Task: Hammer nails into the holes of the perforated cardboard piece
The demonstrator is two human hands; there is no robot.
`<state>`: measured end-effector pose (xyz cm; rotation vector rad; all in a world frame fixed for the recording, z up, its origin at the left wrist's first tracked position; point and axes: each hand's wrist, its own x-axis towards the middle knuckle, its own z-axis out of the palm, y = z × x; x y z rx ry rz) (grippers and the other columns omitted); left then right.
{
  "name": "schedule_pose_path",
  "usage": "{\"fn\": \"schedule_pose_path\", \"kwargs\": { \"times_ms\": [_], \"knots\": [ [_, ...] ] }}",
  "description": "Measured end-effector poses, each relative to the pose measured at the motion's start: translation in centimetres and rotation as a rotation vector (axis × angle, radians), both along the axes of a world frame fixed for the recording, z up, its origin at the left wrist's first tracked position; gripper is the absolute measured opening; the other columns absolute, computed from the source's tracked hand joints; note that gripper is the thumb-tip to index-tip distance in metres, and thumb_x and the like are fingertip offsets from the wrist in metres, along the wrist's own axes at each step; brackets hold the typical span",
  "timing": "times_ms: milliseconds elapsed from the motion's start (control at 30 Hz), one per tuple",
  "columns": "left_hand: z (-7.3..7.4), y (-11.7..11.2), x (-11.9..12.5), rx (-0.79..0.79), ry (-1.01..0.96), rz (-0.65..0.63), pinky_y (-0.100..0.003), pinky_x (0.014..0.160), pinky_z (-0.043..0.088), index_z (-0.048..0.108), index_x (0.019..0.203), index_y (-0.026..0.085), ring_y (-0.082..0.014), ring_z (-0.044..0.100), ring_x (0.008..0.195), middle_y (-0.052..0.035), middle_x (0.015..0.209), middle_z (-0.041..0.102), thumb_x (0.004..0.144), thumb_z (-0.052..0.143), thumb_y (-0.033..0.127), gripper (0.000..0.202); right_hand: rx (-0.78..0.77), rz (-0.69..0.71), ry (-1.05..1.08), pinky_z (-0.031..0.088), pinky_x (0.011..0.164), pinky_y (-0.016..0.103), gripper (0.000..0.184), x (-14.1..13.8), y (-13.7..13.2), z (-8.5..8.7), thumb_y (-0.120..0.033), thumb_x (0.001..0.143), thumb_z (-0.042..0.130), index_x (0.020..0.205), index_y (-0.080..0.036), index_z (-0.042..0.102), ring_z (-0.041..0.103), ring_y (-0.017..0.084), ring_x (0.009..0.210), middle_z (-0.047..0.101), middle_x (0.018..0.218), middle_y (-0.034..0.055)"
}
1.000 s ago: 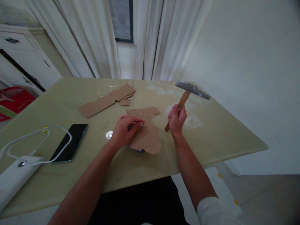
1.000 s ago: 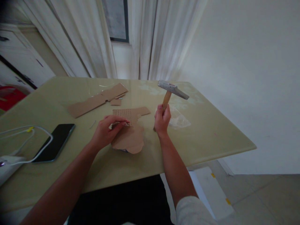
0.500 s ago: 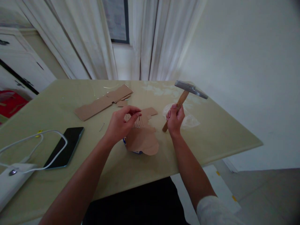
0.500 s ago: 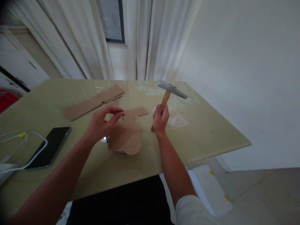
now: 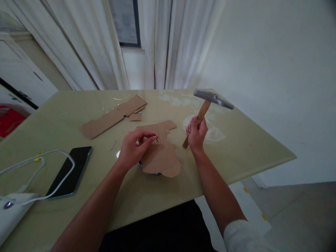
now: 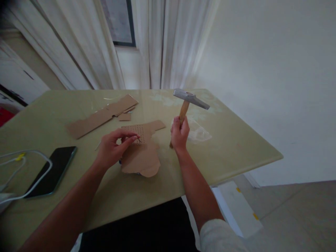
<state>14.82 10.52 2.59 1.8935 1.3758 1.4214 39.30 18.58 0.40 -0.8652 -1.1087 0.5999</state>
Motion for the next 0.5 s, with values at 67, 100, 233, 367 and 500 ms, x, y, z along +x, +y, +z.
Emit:
{"fn": "schedule_pose_path", "kwargs": {
  "times_ms": [67, 100, 233, 367, 500],
  "knots": [
    [-0.13, 0.03, 0.0, -0.009, 0.011, -0.024, -0.032, 0.068, 0.045, 0.088, 0.095, 0.025, -0.0161, 0.059, 0.066, -0.0034, 0.085, 0.082, 0.096, 0.08, 0.041, 0.017, 0.003, -0.004, -0.012, 0.032, 0.04, 0.021, 0.049, -0.06, -0.11, 0.11, -0.072, 0.1, 0.066, 0.089, -0.028, 0.047, 0.036, 0.008, 0.043, 0.039, 0.059, -0.012],
    [-0.21, 0.04, 0.0, -0.009, 0.016, -0.035, -0.032, 0.068, 0.045, 0.088, 0.096, 0.026, -0.0162, 0.059, 0.066, -0.0038, 0.086, 0.083, 0.096, 0.079, 0.041, 0.018, 0.005, -0.005, -0.015, 0.032, 0.039, 0.021, 0.049, -0.08, -0.15, 0.15, -0.072, 0.1, 0.066, 0.089, -0.028, 0.046, 0.036, 0.007, 0.043, 0.04, 0.059, -0.012],
    [-0.41, 0.08, 0.01, 0.005, 0.046, -0.054, -0.033, 0.068, 0.044, 0.089, 0.097, 0.028, -0.0167, 0.06, 0.066, -0.0037, 0.088, 0.085, 0.098, 0.078, 0.038, 0.016, 0.012, -0.003, -0.003, 0.033, 0.04, 0.021, 0.046, -0.02, -0.12, 0.16, -0.068, 0.101, 0.066, 0.089, -0.028, 0.047, 0.037, 0.007, 0.044, 0.04, 0.061, -0.012],
    [-0.51, 0.07, 0.01, 0.023, 0.06, -0.058, -0.034, 0.068, 0.044, 0.089, 0.098, 0.028, -0.0171, 0.06, 0.065, -0.0037, 0.086, 0.084, 0.098, 0.078, 0.037, 0.015, 0.012, 0.006, 0.02, 0.033, 0.04, 0.021, 0.045, 0.05, 0.04, 0.07, -0.066, 0.102, 0.067, 0.088, -0.028, 0.047, 0.036, 0.007, 0.044, 0.039, 0.061, -0.0124],
    [-0.74, 0.05, 0.05, 0.061, 0.074, -0.044, -0.034, 0.071, 0.046, 0.087, 0.098, 0.026, -0.0176, 0.063, 0.069, -0.0032, 0.083, 0.081, 0.098, 0.077, 0.033, 0.012, 0.014, 0.013, 0.04, 0.032, 0.039, 0.021, 0.046, -0.02, 0.12, 0.13, -0.066, 0.101, 0.068, 0.088, -0.028, 0.047, 0.035, 0.007, 0.043, 0.038, 0.06, -0.0125]
  ]
}}
